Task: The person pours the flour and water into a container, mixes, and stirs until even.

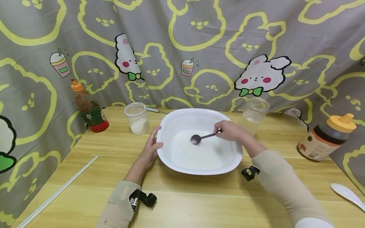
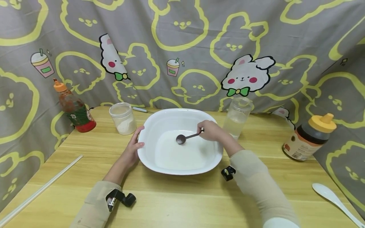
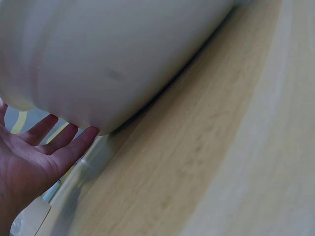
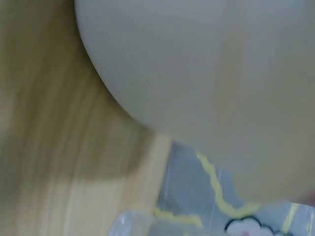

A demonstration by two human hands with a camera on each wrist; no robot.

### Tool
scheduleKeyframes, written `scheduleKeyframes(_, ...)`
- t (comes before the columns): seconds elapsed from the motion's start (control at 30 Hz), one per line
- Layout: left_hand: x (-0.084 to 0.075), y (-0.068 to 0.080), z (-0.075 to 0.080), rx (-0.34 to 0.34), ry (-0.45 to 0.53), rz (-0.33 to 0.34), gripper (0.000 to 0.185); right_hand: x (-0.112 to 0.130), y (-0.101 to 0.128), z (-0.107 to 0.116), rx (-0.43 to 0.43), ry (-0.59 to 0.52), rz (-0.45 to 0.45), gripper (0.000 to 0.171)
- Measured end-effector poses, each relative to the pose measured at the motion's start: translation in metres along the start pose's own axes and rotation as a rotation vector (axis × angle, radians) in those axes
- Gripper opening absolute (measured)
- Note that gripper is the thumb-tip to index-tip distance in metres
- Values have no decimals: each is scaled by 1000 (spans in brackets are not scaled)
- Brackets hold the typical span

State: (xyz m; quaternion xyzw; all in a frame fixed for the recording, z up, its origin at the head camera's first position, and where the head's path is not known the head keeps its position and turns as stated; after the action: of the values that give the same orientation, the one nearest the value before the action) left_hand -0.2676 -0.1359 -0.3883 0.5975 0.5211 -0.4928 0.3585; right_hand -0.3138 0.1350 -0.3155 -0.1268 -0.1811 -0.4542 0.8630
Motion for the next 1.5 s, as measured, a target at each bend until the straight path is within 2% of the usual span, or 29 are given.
scheduleKeyframes(0.1, 0, 0, -1, 6, 7, -3, 67, 11, -4, -14, 35, -90, 33, 6)
scheduleKeyframes(0.23, 0, 1, -2, 8, 19, -4, 67, 17, 0, -25, 130, -189, 42, 6)
scheduleKeyframes(0.37, 0, 0, -2, 6, 26, 0, 68, 11, 9, -14, 169, -156, 81, 8)
scheduleKeyframes(0.53, -1, 0, -1, 4, 14, -10, 68, -7, 14, 12, 78, -41, 20, 10)
scheduleKeyframes(0.63, -1, -1, 0, 2, 12, -13, 67, -11, 10, 16, 32, -2, -16, 9)
scheduleKeyframes(0.7, 0, -1, 1, 2, 15, -11, 67, -8, 5, 11, 23, -7, -16, 9)
scheduleKeyframes(0.83, 1, 0, 1, -5, 25, 2, 66, 6, -2, -6, 36, -70, 42, 7)
scheduleKeyframes(1.0, 0, -1, 0, 2, 26, 4, 66, 18, -1, -20, 135, -186, 74, 6)
scheduleKeyframes(1.13, 0, -1, -1, 6, 16, 5, 67, 14, 6, -16, 195, -190, 68, 7)
scheduleKeyframes(1.2, -1, 0, -1, 6, 15, 6, 67, 9, 9, -9, 176, -159, 51, 8)
scheduleKeyframes(1.33, -1, 0, -1, 5, 15, 3, 67, 1, 10, 2, 77, -85, 4, 9)
scheduleKeyframes(1.43, -1, 0, -1, 2, 14, 0, 67, 2, 6, 1, 24, -59, 7, 9)
scheduleKeyframes(1.5, 0, 0, -1, 4, 17, -1, 67, 6, 2, -5, 19, -72, 23, 8)
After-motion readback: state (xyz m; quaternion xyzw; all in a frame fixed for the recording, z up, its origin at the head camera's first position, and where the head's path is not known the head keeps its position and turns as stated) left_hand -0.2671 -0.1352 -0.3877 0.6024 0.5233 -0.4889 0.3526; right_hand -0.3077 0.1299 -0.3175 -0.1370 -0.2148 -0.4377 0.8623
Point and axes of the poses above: each hand's wrist, its own y-axis away from the middle knuckle, its own z-axis out of the back of the hand, x = y × z, the point moved 5 cm from there along -y, towards the middle knuckle, and after that the axes turned 2 degrees about -x, right-handed, at the moved point
